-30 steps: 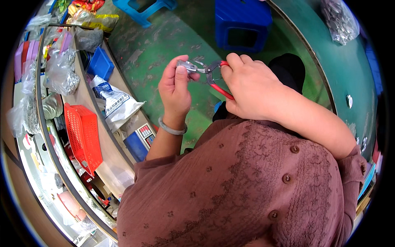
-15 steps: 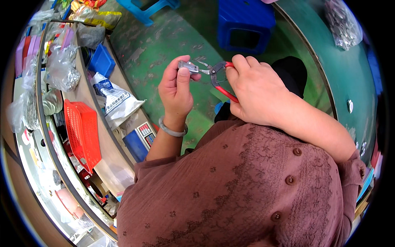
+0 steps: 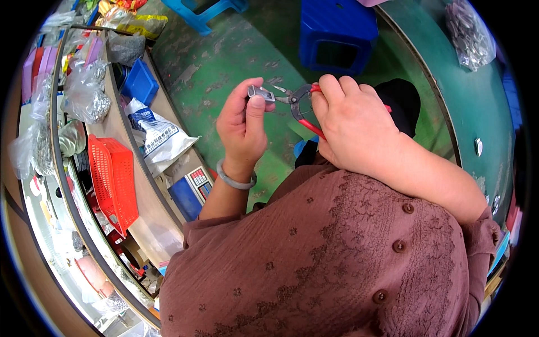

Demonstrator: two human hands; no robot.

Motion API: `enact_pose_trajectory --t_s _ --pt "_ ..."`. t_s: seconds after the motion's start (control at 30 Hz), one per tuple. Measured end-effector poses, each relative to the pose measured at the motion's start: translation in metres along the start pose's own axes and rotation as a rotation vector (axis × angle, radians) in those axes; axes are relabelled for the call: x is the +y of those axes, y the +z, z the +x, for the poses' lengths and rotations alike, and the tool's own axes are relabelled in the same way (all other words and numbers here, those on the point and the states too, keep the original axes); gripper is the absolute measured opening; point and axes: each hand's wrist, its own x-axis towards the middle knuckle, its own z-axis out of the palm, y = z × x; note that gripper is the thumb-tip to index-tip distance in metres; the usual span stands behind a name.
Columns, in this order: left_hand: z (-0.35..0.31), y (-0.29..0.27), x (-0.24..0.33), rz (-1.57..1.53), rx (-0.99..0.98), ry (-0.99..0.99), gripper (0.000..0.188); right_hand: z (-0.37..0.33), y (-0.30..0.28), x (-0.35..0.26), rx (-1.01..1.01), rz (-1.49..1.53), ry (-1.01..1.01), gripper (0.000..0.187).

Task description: The person uses pliers to crimp metal buckles onto red straps. They then pick up small white plastic components from the table and attach them to the buckles by hand, assembling the parts into finished units.

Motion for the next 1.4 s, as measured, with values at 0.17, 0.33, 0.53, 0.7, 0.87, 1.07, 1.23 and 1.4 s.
enact_pose_trajectory --t_s 0.17,0.33,0.53,0.7,0.87,1.07,1.23,1.4 --pt "-0.001 0.001 0.0 -0.003 0.008 -0.021 0.023 0.001 0.001 -0.004 -0.028 0.004 0.019 0.03" --pt "-0.003 0.006 -0.003 -0.138 0.024 -0.067 0.023 -0.001 0.005 -0.002 -0.016 0.191 0.05 0.034" --pt "0.002 0.001 0.003 -0.029 0.006 0.0 0.028 0.0 -0.003 0.004 0.042 0.135 0.004 0.035" --pt "0.002 -0.005 0.005 0.014 0.002 0.025 0.027 -0.003 -0.005 0.003 0.059 0.108 -0.014 0.034" --pt "0.0 -0.002 0.004 -0.004 0.007 0.021 0.026 -0.002 -0.002 0.003 0.054 0.109 -0.002 0.034" --pt "0.0 0.0 0.004 0.016 -0.007 0.029 0.026 -0.002 -0.002 0.003 0.051 0.111 -0.003 0.033" --pt "0.0 -0.001 0.003 0.026 -0.016 0.057 0.026 -0.002 -0.002 0.003 0.06 0.106 -0.009 0.032" --pt "0.0 -0.003 0.003 0.039 -0.018 0.061 0.026 -0.002 -0.002 0.002 0.072 0.107 -0.014 0.032"
